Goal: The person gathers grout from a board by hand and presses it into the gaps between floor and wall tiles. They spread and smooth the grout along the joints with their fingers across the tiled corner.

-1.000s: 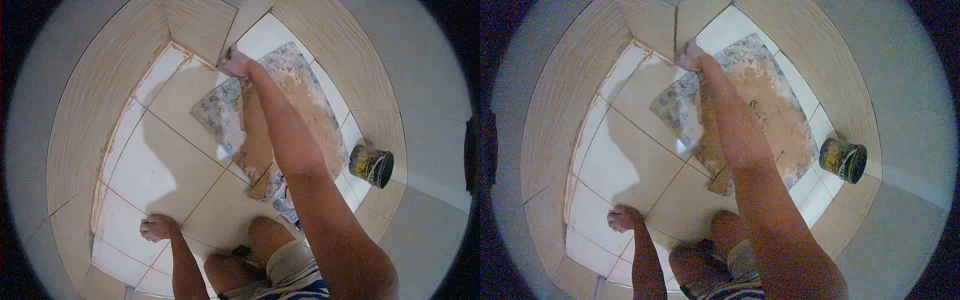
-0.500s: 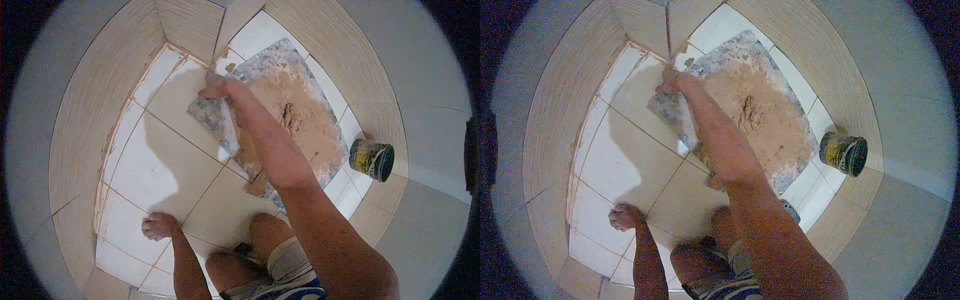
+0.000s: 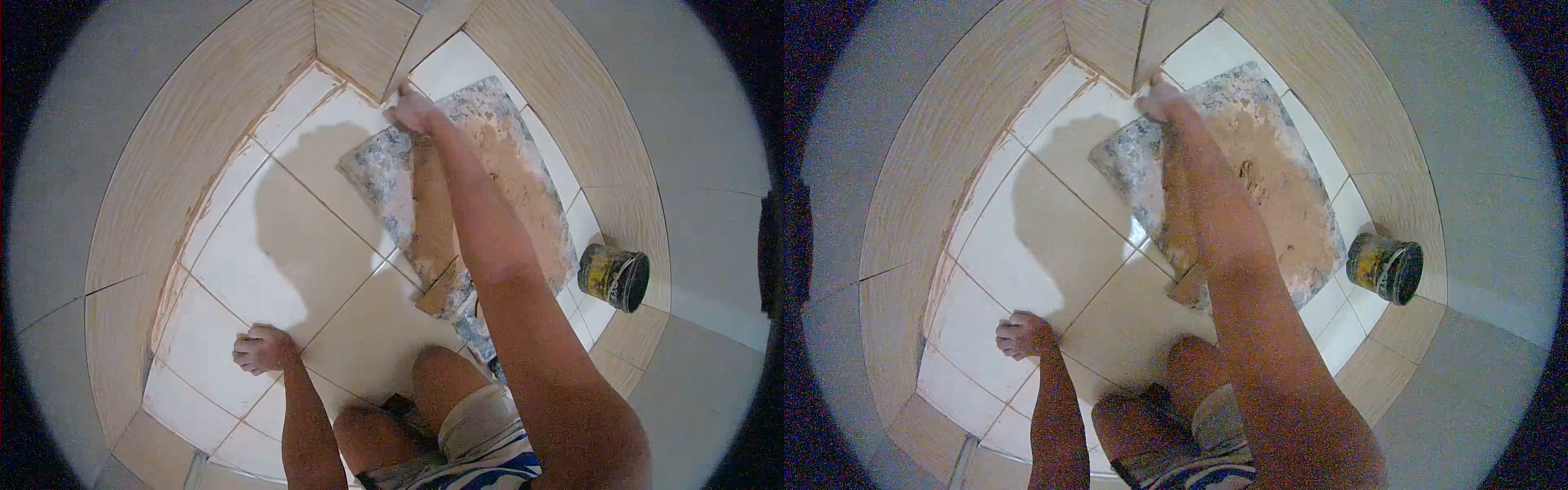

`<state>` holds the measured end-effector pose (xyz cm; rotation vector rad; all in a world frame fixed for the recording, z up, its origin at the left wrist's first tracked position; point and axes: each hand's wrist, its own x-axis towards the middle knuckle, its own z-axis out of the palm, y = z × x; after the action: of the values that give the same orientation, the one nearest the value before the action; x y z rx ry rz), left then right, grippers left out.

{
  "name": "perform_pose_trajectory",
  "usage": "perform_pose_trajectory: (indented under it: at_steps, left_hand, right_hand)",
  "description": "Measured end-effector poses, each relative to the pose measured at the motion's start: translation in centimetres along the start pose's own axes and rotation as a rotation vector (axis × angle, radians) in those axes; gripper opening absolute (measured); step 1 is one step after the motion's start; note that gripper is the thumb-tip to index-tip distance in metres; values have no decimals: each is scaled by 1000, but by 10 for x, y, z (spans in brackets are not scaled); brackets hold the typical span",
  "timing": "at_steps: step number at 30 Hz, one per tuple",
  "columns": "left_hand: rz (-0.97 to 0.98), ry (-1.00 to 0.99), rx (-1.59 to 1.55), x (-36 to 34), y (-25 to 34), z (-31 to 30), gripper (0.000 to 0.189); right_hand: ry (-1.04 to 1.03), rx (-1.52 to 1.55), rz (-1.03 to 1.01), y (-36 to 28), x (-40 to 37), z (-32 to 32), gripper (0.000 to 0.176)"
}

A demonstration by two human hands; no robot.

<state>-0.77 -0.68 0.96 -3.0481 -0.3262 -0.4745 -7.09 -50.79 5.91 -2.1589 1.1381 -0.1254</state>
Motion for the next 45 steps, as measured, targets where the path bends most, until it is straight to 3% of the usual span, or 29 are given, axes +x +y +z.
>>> perform_pose_trajectory:
  at_steps: [2, 3, 6, 7, 8, 10, 14, 17, 21, 24, 26, 27, 29, 30, 32, 33, 35, 45]
  left_hand:
    - [-6, -12, 1, 0, 2, -1, 23]
    - [-6, -14, -3, 0, 2, 0, 23]
    - [8, 40, -1, -1, -1, 3, 23]
    - [7, 14, -3, -1, 0, 1, 24]
    - [7, -10, -6, -1, 1, 0, 24]
    - [-4, -30, -5, -2, 1, -2, 25]
    - [49, 48, 11, -1, -5, 7, 30]
    - [47, -5, 48, 1, -8, 10, 32]
    - [-1, -59, 7, -1, 4, -6, 32]
    - [8, -51, 49, -2, 2, -5, 31]
    - [1, -21, 33, -3, 4, -9, 29]
    - [0, -20, 29, -3, 3, -5, 29]
    - [12, 7, 55, -2, -2, 5, 28]
    - [19, 7, 52, -2, -3, 5, 28]
    - [57, 55, 62, -4, -2, 2, 25]
    - [66, 57, 57, -4, -2, 1, 25]
    - [130, 43, 151, -4, -2, 0, 22]
    - [82, 164, 169, -4, -6, 14, 23]
  right_hand:
    - [-155, -263, 66, 5, 16, 21, 73]
    - [-250, -231, 124, -20, 4, 8, 91]
    - [-199, -372, -35, 36, 43, 64, 89]
    - [-69, -347, 51, 17, 32, 70, 101]
    - [-63, -349, 52, 3, 19, 67, 101]
    - [-69, 418, 155, -35, -10, 50, 105]
    - [111, 685, 255, -50, -15, 79, 106]
    - [409, 611, 270, -57, -14, 96, 102]
    - [378, 451, 425, -66, -20, 90, 100]
    - [297, 511, 418, -73, -34, 81, 89]
    - [401, 460, 420, -65, -32, 88, 71]
    - [404, 459, 418, -54, -24, 100, 71]
    - [865, 596, 292, -27, -4, 125, 45]
    - [872, 594, 296, -28, -14, 112, 45]
    - [324, 1778, 176, -44, -50, 66, 22]
    - [335, 1781, 174, -54, -54, 59, 22]
    - [463, 2136, 153, -72, -52, 56, 10]
    - [408, 2512, -190, -81, -30, 72, 15]
